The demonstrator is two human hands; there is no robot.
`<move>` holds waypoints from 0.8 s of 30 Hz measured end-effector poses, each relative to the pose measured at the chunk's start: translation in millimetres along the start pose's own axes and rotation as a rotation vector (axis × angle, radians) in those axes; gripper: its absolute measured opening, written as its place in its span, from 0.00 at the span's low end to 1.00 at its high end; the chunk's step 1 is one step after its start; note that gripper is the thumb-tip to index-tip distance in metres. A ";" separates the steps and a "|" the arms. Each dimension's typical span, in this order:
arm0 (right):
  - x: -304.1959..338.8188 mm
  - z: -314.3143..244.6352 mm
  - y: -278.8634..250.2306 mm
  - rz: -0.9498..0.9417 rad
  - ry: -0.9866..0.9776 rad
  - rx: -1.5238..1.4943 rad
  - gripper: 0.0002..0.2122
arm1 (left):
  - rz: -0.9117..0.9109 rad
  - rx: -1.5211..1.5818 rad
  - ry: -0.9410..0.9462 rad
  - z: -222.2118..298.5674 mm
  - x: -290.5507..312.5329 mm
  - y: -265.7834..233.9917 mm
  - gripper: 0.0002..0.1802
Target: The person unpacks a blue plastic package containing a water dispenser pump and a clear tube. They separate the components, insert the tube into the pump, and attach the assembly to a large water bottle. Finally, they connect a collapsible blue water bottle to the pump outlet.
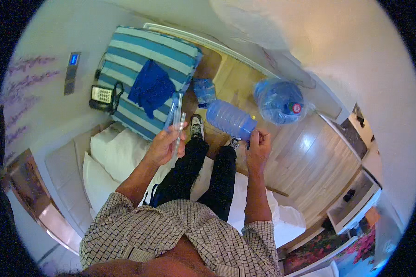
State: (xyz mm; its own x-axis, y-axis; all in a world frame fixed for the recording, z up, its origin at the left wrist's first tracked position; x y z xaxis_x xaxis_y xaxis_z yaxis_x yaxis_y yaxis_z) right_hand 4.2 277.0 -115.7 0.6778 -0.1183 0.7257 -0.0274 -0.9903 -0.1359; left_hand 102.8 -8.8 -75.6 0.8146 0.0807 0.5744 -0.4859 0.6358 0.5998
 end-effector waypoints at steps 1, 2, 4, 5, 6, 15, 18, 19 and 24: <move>-1.3 -2.9 -0.9 0.001 -0.010 -0.021 0.07 | -0.016 -0.008 -0.025 -2.3 -5.6 4.0 0.27; 0.0 -6.9 -0.9 0.005 -0.021 -0.041 0.07 | -0.034 -0.015 -0.052 -1.3 -10.9 8.6 0.27; -0.9 -5.8 -3.5 0.020 -0.026 -0.052 0.07 | -0.065 -0.021 -0.099 -2.6 -19.0 11.1 0.26; -3.9 -1.5 -6.3 0.031 -0.025 -0.046 0.07 | -0.083 -0.023 -0.116 -6.9 -24.1 10.1 0.26; -5.8 3.0 -9.2 0.039 -0.025 -0.039 0.07 | -0.100 -0.024 -0.131 -10.8 -27.8 9.4 0.26; -1.5 21.4 -8.1 0.023 -0.062 -0.081 0.06 | -0.129 -0.036 -0.206 -15.7 -31.2 18.4 0.25; -0.6 16.0 3.0 0.002 -0.034 -0.075 0.07 | -0.088 0.000 -0.174 -12.1 -26.2 18.9 0.25; 1.9 11.4 7.6 -0.015 -0.045 -0.065 0.08 | -0.081 0.032 -0.156 -11.3 -24.4 17.5 0.25; -6.4 0.2 27.5 -0.080 -0.156 0.071 0.11 | -0.014 0.054 -0.023 -14.6 -22.2 -0.3 0.25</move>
State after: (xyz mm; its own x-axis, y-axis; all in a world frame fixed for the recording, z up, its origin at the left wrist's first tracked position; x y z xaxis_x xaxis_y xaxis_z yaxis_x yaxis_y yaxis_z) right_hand -0.7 250.6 -124.2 0.7814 -0.0217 0.6237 0.0791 -0.9879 -0.1335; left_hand 89.4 0.5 -96.6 0.8142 0.0547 0.5780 -0.4917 0.5943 0.6364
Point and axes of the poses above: each hand's wrist, its own x-axis away from the middle knuckle, its own y-axis out of the palm, z = x × y, the point moved 1 cm from there along -x, towards the middle knuckle, and after that the axes turned 13 degrees about y, right-handed, at the moved point
